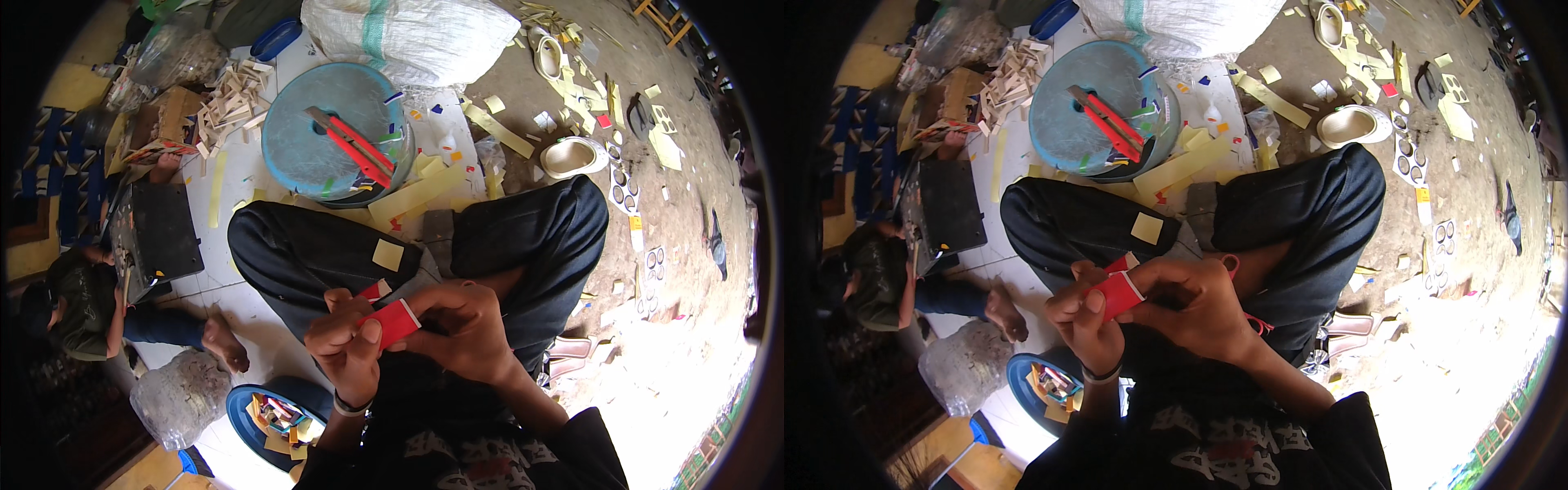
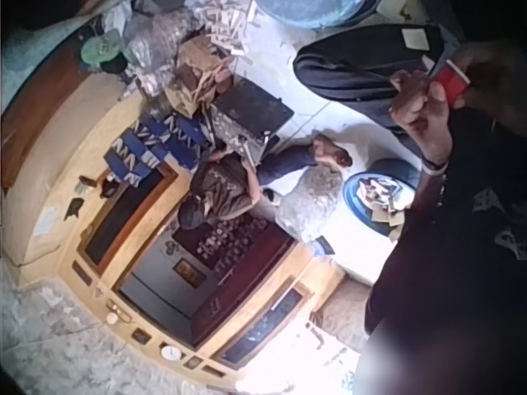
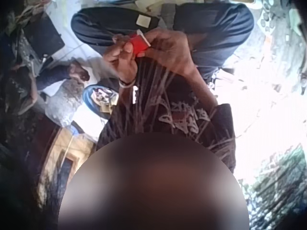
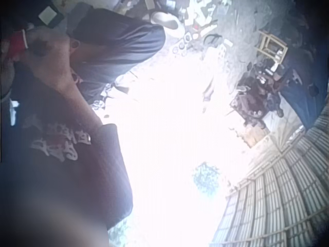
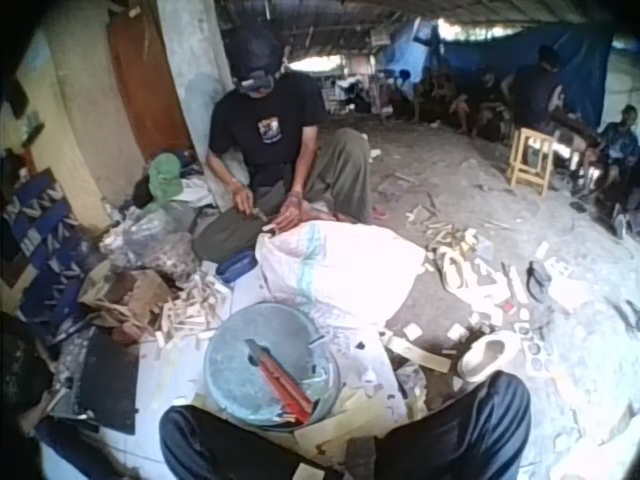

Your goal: The person sits on the floor and assembles a small red paper craft. They fold the paper, apply adhesive tape to secure the edges, and use scissors to trim excess material. The person then uses a cylindrical object to smooth or shape the craft before holding it up.

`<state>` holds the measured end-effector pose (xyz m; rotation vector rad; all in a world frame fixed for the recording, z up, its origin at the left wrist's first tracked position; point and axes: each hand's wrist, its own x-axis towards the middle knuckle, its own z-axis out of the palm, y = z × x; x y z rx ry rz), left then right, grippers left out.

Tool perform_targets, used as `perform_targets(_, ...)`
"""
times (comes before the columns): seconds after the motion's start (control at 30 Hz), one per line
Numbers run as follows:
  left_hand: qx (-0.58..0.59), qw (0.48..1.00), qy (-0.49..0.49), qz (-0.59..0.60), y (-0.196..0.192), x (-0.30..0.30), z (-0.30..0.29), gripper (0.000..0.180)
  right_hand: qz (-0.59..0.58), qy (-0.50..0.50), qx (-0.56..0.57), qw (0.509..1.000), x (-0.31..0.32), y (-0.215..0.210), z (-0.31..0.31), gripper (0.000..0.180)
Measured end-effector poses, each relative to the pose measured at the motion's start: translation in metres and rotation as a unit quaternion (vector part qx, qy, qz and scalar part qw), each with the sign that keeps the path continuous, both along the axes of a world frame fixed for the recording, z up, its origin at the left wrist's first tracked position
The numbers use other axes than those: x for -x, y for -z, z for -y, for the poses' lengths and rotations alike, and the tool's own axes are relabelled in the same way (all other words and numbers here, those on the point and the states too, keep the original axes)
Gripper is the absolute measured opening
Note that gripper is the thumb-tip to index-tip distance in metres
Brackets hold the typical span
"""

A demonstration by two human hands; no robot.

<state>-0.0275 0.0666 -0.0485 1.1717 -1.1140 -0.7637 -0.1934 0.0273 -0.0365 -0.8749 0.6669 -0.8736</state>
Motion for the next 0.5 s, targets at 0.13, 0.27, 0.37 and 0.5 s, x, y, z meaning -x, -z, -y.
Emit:
perform_targets(0.13, -0.004, 0.999, -0.032, -0.035, 0.004, 0.009, -0.003, 0.021, -0.042, 0.038, 0.093, 0.994, -0.001, 0.005, -0.002, 0.041)
perform_targets(0.27, -0.012, 0.997, -0.068, -0.016, 0.003, 0.016, -0.003, 0.024, -0.053, 0.129, 0.15, 0.979, -0.01, 0.009, -0.009, 0.059)
perform_targets(0.37, -0.002, 0.985, -0.083, -0.148, 0.003, 0.019, -0.002, 0.017, -0.077, 0.174, 0.192, 0.963, -0.014, 0.008, -0.008, 0.061)
perform_targets(0.5, 0.013, 0.992, -0.031, -0.118, 0.006, 0.014, -0.005, 0.015, -0.174, 0.21, 0.351, 0.896, -0.009, 0.005, 0.003, 0.055)
